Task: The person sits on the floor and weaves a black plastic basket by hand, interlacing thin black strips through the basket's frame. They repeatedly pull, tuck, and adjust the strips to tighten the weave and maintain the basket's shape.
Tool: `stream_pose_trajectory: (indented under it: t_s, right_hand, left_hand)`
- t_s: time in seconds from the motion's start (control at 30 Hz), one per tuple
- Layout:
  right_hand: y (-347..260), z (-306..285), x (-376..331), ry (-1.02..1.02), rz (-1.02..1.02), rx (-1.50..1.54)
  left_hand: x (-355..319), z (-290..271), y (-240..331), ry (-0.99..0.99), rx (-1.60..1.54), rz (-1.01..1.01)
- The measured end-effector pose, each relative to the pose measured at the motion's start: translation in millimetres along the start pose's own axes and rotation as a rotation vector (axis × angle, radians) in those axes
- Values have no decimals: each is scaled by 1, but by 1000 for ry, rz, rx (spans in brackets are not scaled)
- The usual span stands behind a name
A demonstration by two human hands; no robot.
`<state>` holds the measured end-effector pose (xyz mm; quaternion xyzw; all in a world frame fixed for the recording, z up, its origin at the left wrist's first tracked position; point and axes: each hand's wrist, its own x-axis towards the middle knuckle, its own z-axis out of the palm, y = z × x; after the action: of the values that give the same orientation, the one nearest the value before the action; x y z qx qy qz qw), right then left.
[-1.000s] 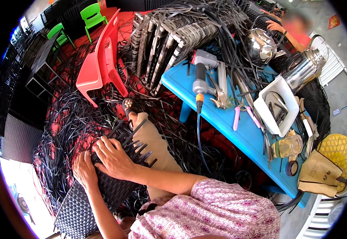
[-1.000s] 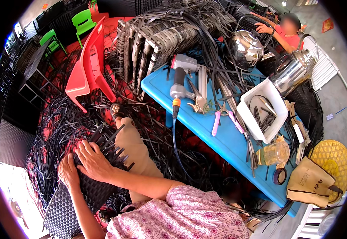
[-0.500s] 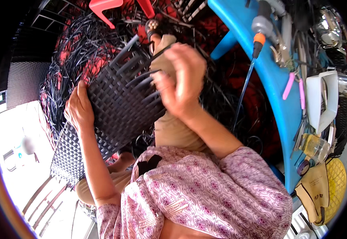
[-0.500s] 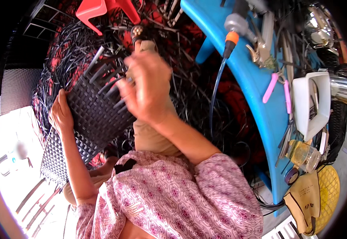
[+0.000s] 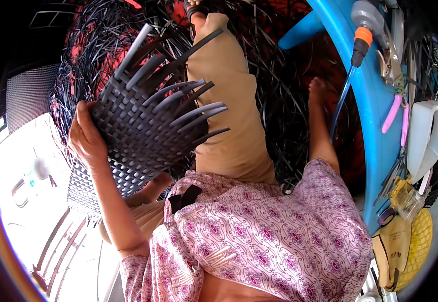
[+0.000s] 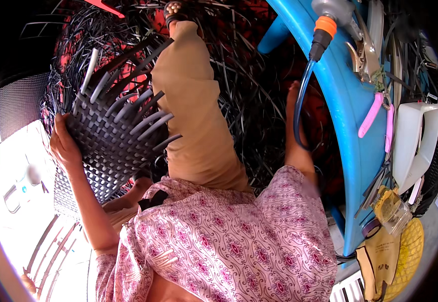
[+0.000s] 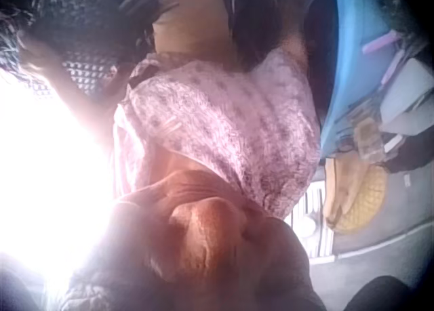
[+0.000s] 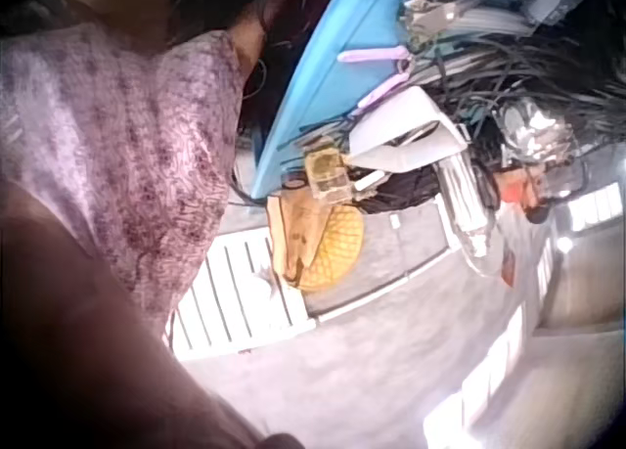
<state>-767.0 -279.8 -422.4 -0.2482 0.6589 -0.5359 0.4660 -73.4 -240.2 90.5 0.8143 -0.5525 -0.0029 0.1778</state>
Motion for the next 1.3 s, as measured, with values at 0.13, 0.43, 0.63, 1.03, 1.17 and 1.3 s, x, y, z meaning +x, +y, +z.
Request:
stream_pose_trajectory:
  t_s: [0.13,0.43,0.63,1.03,1.17,1.3]
  right_hand:
    - [-67,33,-6,236,4,-264]
    - [-48,-36,-10,145,76,-723]
    - [-54,12,-22,35,-58,-953]
    - [-58,97,6,68,-166,-1261]
    - [-67,118,10,88,-218,-1443]
    - [-67,122,17,46,-211,-1730]
  left_hand:
    - [-16,-20,5,133,94,131]
    - [-13,-15,-17,121,155,194]
    - [-13,-19,-13,98,116,51]
    - [-15,-18,3,156,-9,-264]
    - [-16,-15,6,239,-230,-458]
    - [-14,-13,1,243,-363,-471]
